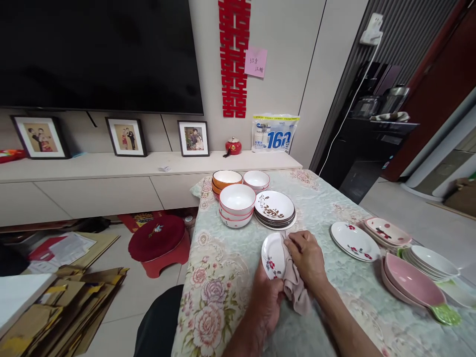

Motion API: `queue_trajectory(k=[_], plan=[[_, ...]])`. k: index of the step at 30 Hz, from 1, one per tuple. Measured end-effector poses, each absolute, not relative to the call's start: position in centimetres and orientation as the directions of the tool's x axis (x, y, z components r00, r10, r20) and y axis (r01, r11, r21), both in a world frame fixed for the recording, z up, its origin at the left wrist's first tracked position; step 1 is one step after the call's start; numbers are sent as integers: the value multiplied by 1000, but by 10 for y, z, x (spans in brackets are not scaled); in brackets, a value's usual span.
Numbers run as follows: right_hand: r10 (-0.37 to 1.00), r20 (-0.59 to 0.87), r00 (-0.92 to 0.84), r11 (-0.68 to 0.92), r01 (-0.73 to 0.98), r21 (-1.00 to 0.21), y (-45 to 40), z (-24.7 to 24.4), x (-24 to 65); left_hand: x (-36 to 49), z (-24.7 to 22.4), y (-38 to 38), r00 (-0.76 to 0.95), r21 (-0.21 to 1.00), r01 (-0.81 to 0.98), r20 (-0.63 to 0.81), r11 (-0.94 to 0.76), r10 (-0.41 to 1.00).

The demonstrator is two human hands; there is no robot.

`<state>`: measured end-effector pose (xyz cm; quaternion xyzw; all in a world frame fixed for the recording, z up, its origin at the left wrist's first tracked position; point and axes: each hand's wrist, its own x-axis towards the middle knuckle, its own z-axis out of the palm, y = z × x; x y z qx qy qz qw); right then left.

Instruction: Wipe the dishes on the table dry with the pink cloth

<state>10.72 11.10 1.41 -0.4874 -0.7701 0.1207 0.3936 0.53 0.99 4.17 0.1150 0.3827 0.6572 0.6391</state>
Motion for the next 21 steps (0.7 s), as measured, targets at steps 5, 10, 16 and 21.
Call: queue_trajectory(k=[5, 10, 16, 21], plan=[[690, 524, -499, 714, 351, -605, 89, 31, 85, 6, 36, 9, -132, 680, -724, -296, 112, 946], [670, 492, -557, 727, 355, -588, 96, 32, 90, 1, 32, 9, -116, 687, -711, -320, 146, 940], [768, 567, -297, 614, 592, -522, 100, 25, 94, 2, 34, 8, -86, 691, -710, -273, 133, 958], [615, 442, -653, 715, 224, -663, 85, 41, 82, -3, 37, 9, -158, 728, -677, -284, 106, 946]])
